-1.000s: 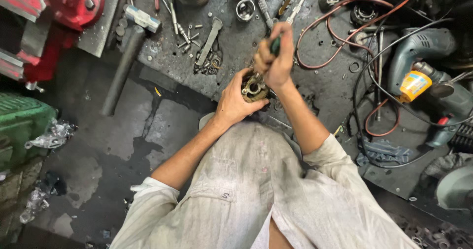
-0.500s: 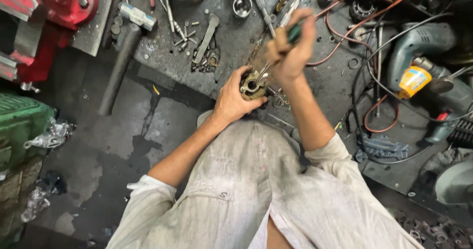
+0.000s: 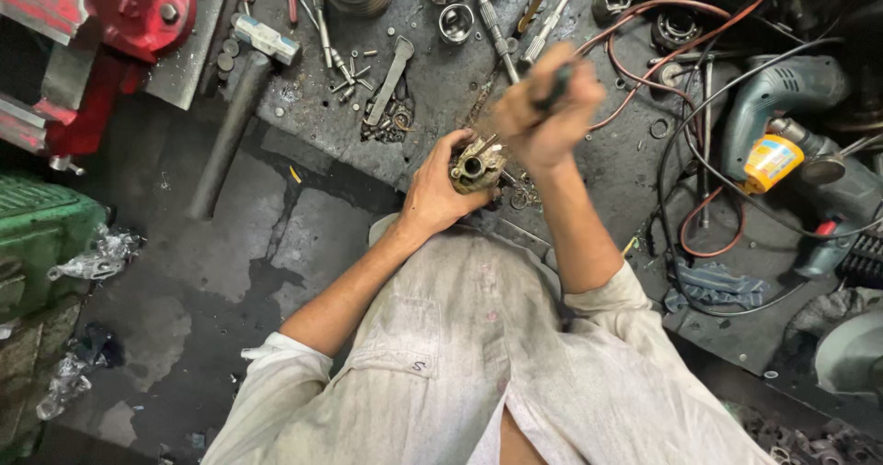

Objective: The person uses a screwdriver to scrape and clean the interior surfaces of a small metallic engine component on a cluttered workbench. They repeatedly reposition the part and apply the tool to different areas, then set the tool down and continue handling the part by hand.

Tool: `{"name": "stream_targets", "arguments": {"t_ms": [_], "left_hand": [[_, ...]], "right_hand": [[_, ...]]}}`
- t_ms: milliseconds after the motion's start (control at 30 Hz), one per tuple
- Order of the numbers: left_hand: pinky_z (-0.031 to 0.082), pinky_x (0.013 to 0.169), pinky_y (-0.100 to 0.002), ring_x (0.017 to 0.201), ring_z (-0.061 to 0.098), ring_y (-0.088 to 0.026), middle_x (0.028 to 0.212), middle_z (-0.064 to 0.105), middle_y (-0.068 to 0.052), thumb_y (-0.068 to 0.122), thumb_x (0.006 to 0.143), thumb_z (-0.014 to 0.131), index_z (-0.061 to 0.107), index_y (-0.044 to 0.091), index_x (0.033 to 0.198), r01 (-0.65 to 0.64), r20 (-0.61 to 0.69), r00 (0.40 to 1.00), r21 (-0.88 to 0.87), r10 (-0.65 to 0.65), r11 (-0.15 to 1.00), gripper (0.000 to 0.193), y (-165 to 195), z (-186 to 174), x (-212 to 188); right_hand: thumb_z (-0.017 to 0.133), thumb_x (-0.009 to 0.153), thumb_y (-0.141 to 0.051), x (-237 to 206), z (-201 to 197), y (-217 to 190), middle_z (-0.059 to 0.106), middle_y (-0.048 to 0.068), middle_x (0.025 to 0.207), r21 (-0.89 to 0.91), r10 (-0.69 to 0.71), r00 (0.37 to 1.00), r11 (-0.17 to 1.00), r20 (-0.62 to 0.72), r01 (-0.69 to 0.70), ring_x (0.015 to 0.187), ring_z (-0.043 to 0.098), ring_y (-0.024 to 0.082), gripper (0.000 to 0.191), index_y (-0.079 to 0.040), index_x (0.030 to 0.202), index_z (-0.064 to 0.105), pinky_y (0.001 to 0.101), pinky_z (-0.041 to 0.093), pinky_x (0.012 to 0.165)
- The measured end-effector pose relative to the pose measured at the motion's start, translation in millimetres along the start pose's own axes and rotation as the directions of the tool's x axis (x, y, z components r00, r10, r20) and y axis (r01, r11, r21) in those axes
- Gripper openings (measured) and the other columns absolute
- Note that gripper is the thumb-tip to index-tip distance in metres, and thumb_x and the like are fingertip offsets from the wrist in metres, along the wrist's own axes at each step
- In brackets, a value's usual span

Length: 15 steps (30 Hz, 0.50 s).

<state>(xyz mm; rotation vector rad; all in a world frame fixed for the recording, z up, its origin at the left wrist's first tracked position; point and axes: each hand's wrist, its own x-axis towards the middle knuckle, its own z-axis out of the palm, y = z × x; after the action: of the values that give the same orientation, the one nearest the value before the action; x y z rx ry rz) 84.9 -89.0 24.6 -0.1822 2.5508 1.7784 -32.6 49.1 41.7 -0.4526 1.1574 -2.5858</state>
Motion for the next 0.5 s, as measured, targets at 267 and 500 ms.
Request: {"name": "stream_targets", "arguments": {"t_ms": [267, 500], "left_hand": [[0.052, 0.102, -0.044, 0.123, 0.064, -0.036, 0.132, 0.065, -0.018, 0.032, 0.067, 0.095, 0.050, 0.006, 0.139, -0.035, 0.003, 0.999, -0.010, 0.035, 0.999, 0.089, -0.4, -0.7, -2.5], [0.055, 0.096, -0.041, 0.114, 0.071, -0.032, 0.121, 0.069, -0.016, 0.031, 0.065, 0.092, 0.054, 0.005, 0.129, 0.102, 0.063, 0.993, -0.082, -0.097, 0.991, 0.079, -0.7, -1.1, -2.1]], "right_hand": [[0.036, 0.107, -0.063, 13.7, 16.2, -10.7, 0.030, -0.004, 0.053, -0.057, 0.318, 0.945, 0.948, 0.075, -0.314, 0.043, 0.025, 0.008, 0.060, -0.011, 0.077, 0.038, 0.0291, 0.020, 0.041], [0.039, 0.103, -0.063, 19.2, 27.0, 2.8, 0.029, -0.003, 0.059, -0.280, 0.573, 0.800, 0.808, 0.175, -0.518, 0.050, 0.027, 0.011, 0.061, -0.010, 0.074, 0.040, 0.0324, 0.019, 0.046]]}}
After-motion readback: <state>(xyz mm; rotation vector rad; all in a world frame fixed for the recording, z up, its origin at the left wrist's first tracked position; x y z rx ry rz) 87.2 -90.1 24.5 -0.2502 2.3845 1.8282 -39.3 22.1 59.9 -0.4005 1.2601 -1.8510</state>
